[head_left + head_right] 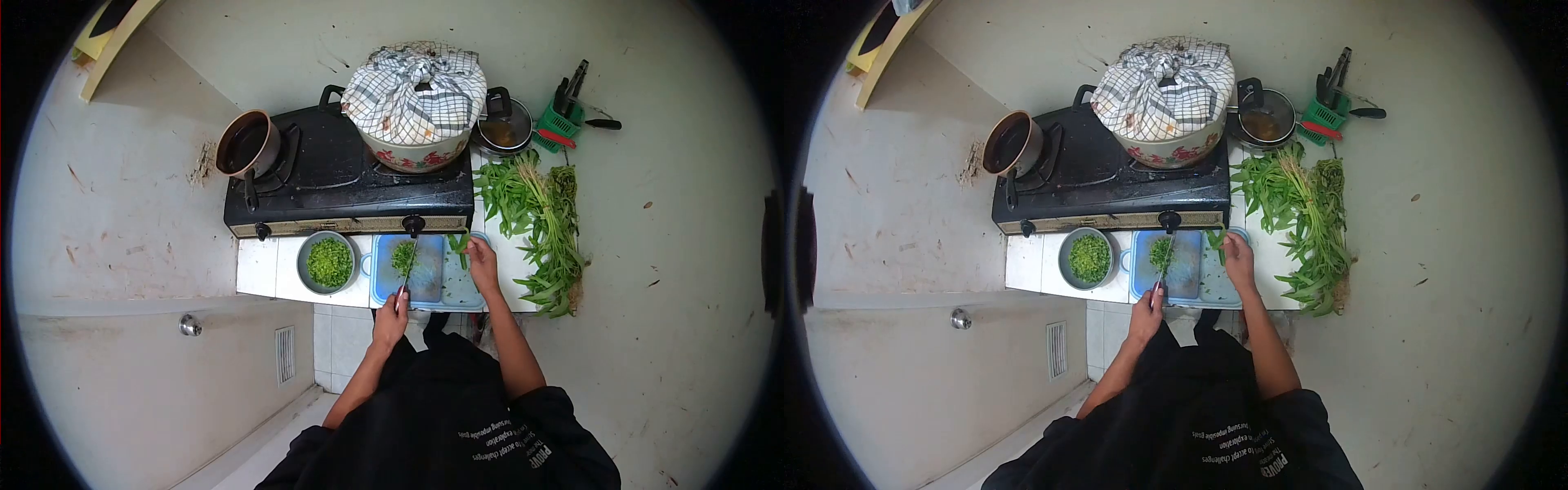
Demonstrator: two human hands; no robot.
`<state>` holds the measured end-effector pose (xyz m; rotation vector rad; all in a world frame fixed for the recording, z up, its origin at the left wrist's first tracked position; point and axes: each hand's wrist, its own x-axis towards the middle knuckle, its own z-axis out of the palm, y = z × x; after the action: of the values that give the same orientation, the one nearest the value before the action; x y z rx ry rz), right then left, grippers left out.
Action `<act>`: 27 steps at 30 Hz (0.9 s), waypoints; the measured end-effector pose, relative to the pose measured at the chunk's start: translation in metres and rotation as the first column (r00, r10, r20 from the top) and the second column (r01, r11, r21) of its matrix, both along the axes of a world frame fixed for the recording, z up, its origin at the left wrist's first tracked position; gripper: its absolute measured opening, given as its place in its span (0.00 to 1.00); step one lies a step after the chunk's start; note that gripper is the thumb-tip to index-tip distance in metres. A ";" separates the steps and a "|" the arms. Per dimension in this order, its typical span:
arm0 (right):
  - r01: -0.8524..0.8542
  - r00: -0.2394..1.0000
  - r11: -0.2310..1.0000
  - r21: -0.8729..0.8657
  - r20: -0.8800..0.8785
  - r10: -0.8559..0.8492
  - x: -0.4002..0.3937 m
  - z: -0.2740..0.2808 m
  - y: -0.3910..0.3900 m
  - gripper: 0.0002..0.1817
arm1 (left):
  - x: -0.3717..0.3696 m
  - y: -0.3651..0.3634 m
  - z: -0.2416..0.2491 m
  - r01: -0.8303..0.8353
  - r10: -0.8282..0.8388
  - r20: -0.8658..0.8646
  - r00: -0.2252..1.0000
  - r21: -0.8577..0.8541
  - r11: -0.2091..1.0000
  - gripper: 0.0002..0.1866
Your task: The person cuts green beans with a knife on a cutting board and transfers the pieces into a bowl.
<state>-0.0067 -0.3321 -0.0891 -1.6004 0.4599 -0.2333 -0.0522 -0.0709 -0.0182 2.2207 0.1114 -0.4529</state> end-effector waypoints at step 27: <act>-0.280 0.949 0.856 -0.435 0.006 0.314 -0.024 0.036 0.110 0.15 | 0.000 0.006 0.003 0.007 -0.007 0.005 1.000 0.028 1.000 0.26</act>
<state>-0.0312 -0.2217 -0.0535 -2.0629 0.0921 -0.1656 -0.0522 -0.0651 -0.0154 2.2503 0.1075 -0.4519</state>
